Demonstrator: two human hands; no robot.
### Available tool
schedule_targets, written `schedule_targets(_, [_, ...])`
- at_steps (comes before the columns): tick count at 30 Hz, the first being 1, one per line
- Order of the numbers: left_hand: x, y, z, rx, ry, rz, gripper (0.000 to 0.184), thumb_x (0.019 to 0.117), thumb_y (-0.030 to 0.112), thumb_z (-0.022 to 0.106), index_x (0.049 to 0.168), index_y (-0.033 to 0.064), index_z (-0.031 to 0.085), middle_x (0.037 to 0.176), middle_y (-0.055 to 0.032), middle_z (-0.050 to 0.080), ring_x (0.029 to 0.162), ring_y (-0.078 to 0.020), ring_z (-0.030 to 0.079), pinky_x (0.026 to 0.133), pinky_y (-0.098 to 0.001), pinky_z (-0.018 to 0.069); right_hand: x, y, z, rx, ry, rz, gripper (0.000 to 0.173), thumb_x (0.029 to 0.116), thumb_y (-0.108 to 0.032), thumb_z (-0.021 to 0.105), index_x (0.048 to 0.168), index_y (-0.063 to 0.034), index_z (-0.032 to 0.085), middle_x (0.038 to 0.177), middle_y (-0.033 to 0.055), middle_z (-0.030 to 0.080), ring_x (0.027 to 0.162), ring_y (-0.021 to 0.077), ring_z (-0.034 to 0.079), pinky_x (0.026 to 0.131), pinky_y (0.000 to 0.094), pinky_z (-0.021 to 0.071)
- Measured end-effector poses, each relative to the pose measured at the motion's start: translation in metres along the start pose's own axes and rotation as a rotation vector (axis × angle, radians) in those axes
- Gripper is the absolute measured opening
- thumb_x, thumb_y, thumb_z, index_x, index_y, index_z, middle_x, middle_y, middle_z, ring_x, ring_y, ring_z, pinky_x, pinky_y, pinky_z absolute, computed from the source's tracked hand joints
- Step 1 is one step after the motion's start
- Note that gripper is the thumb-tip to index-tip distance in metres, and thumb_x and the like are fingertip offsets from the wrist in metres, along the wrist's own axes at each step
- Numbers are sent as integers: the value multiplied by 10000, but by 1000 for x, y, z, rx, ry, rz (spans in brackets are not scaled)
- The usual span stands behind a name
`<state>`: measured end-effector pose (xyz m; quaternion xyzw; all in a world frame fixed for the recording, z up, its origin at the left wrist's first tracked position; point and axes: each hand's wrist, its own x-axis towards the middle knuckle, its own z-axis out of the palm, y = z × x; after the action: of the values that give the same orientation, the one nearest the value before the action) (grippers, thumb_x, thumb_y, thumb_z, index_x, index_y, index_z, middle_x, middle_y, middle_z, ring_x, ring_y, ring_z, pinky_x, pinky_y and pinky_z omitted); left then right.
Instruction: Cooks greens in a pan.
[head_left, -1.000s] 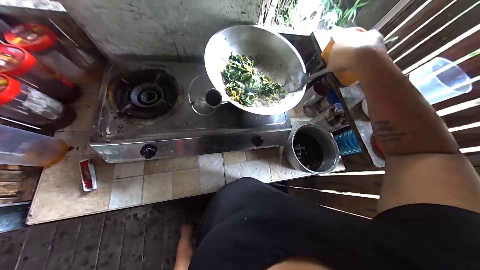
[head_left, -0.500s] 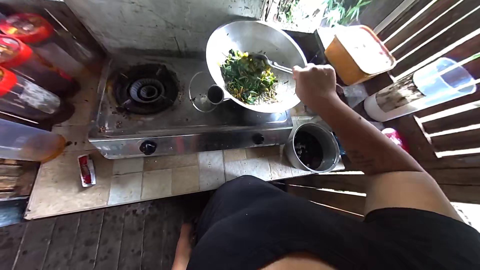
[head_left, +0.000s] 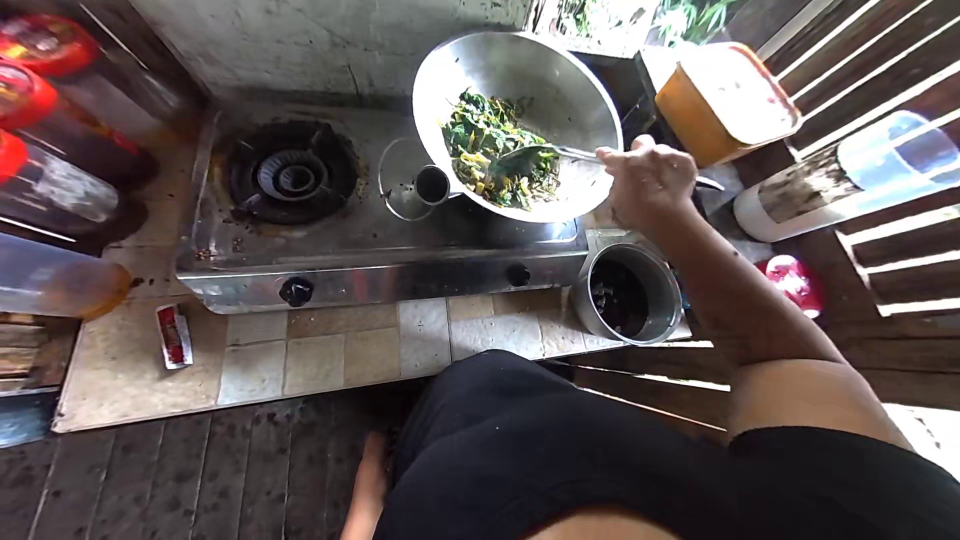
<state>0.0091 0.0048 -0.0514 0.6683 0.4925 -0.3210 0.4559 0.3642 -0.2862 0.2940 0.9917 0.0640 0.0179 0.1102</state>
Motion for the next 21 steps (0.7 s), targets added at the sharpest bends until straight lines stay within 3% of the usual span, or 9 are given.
schedule_targets(4, [19, -12, 4, -63, 10, -61, 375, 1109, 179, 449, 1344, -93, 556, 1328, -293, 600, 1186, -371, 608, 1026, -499, 475, 8, 0, -15, -2, 121, 37, 426, 1017, -50, 488, 1375, -188, 673, 1218, 340, 636, 1037, 531, 656, 769, 656, 497])
schedule_targets(7, [23, -21, 7, -75, 26, -60, 357, 1107, 158, 447, 1329, -102, 548, 1274, -296, 598, 1094, -348, 603, 967, -481, 480, 12, -4, 4, 51, 128, -112, 529, 999, 50, 454, 1435, -194, 627, 1199, 354, 617, 1078, 541, 622, 814, 653, 476])
schedule_targets(9, [25, -23, 3, 41, -2, -32, 362, 1097, 124, 460, 1358, -115, 537, 1362, -311, 577, 1236, -383, 586, 1067, -496, 448, 5, 5, 6, 61, 49, -166, 536, 998, 40, 480, 1432, -234, 634, 1180, 319, 642, 1069, 516, 637, 810, 639, 493])
schedule_targets(14, [32, -29, 8, 11, -3, -55, 360, 1091, 105, 468, 1341, -145, 533, 1370, -337, 555, 1246, -398, 566, 1080, -499, 430, -1, 34, -39, 43, 25, -99, 412, 1028, -82, 537, 1349, -280, 703, 1210, 297, 657, 1032, 528, 651, 810, 698, 482])
schedule_targets(16, [22, -21, -1, 39, -94, -47, 374, 1103, 106, 431, 1384, -138, 478, 1396, -320, 513, 1229, -358, 524, 1069, -456, 407, 16, 24, -46, 104, 60, -103, 419, 1022, -84, 523, 1357, -268, 694, 1256, 305, 648, 1087, 536, 640, 843, 717, 469])
schedule_targets(21, [23, -11, 8, 9, 47, -5, 384, 1106, 173, 455, 1363, -97, 546, 1381, -294, 576, 1273, -386, 570, 1086, -505, 437, 69, -28, -21, 190, 65, -171, 525, 995, -24, 516, 1424, -299, 639, 1378, 282, 580, 1199, 485, 600, 965, 666, 445])
